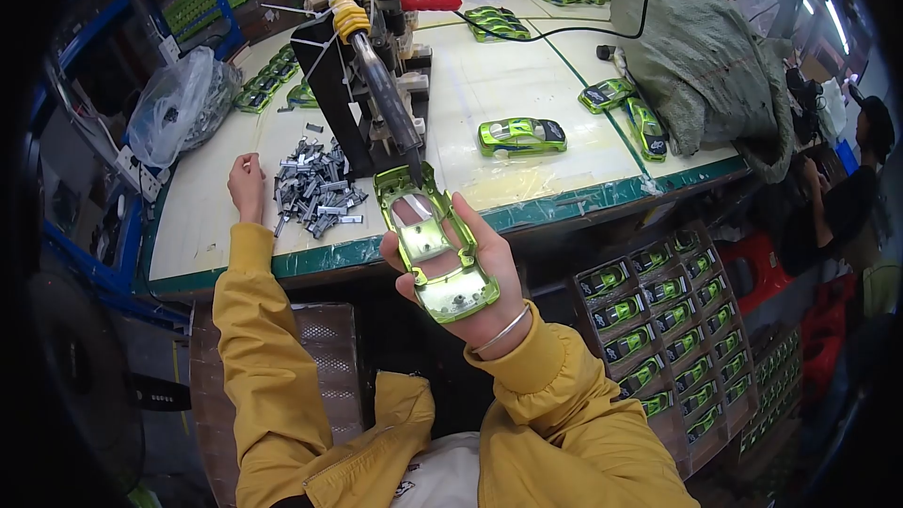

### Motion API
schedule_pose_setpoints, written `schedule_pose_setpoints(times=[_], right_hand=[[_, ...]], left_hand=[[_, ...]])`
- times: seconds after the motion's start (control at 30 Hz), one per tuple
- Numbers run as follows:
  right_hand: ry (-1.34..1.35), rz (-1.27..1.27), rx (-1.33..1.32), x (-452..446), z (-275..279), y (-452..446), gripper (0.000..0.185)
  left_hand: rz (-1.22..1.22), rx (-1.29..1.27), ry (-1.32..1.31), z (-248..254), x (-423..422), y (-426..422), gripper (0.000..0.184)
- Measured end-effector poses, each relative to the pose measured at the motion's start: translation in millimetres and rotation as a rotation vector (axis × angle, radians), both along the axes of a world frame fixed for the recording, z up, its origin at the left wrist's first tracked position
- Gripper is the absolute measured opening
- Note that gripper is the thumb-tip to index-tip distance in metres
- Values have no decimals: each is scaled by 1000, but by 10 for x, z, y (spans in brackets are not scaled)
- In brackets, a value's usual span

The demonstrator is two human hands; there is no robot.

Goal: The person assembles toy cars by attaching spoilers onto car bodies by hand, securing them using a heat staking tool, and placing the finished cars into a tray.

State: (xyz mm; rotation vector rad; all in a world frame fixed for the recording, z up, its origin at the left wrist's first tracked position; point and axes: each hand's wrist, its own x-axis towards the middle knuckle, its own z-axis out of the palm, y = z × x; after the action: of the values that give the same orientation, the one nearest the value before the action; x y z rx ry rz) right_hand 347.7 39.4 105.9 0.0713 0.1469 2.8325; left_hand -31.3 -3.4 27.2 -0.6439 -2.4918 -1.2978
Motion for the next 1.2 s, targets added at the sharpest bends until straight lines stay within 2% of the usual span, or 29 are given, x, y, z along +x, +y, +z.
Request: schedule_pose_setpoints(times=[0.53, 1.2], right_hand=[[58, 43, -119, 29, 62, -12, 43], [10, -33, -48, 2, 51, -60, 42]], left_hand=[[-11, 47, 2, -28, -57, -5, 22], [-47, 52, 7, 35, 33, -16, 20]])
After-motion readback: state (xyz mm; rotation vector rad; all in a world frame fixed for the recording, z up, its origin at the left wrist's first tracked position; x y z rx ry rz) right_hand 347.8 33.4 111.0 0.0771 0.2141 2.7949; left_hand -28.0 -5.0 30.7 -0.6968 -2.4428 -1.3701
